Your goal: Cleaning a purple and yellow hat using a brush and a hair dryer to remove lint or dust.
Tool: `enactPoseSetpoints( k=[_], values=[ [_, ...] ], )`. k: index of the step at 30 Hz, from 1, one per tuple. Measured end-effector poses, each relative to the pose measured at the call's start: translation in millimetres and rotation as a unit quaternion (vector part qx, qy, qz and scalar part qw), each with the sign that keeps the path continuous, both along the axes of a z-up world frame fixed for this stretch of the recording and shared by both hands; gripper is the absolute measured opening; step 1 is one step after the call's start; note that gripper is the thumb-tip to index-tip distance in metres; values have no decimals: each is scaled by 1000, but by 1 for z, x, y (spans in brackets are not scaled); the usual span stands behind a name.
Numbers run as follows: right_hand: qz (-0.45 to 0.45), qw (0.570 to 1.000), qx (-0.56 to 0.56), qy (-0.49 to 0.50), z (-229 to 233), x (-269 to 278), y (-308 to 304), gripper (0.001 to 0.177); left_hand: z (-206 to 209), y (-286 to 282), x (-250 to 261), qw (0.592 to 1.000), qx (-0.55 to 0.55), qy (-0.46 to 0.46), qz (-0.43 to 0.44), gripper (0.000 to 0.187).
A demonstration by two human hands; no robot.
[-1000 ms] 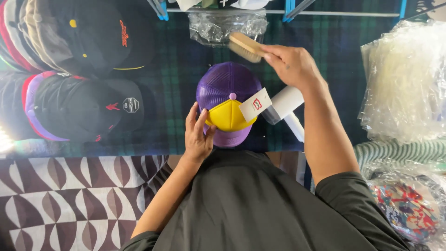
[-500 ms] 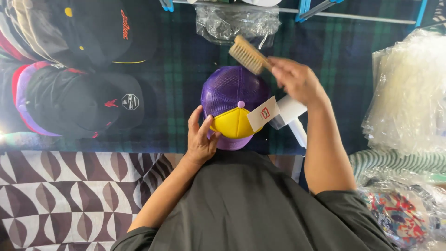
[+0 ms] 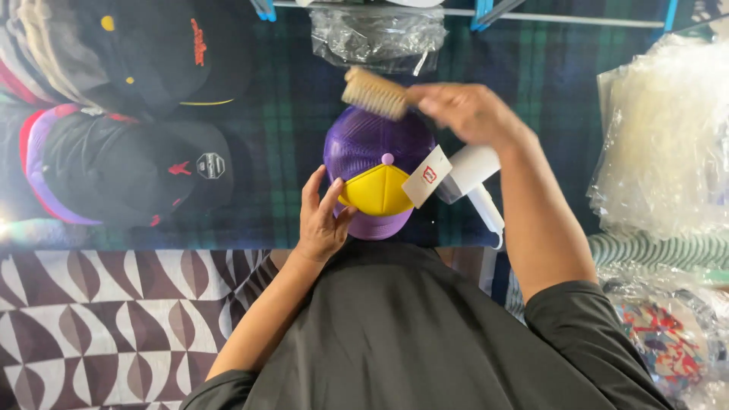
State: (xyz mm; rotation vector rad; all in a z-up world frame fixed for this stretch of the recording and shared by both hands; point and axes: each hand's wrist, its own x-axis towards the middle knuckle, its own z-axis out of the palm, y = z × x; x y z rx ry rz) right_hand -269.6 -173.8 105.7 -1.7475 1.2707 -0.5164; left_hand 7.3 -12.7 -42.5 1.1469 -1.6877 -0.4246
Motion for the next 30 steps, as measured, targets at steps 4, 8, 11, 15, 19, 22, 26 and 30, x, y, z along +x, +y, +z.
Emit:
enactPoseSetpoints(
  k=[4,8,11,15,19,22,26,30],
  values=[
    [47,956,106,270,-47,-46,-4,37,14,7,1,1000,11,18,0,54],
    [-157,962,-187,126,-47,-18,44,19,59,7,-4,998,36,-19,46,42],
    [-222,934,-275,45,-33,35,105,17,114,14,-29,982,136,129,-4,41],
    [-174,923,-336,-64,-25,85,151,40,153,5,-65,883,248,395,-50,51],
    [-100,943,-302,-98,10,98,144,29,142,-14,-52,797,291,527,-45,53],
    [4,938,-330,-105,6,90,142,38,157,-32,-37,859,271,433,-42,54],
    [-76,960,-265,-53,-17,64,154,31,183,-68,-19,947,312,44,-68,54],
    [-145,964,-224,-2,-29,29,147,18,141,-94,-36,876,346,-305,-138,63]
  ],
)
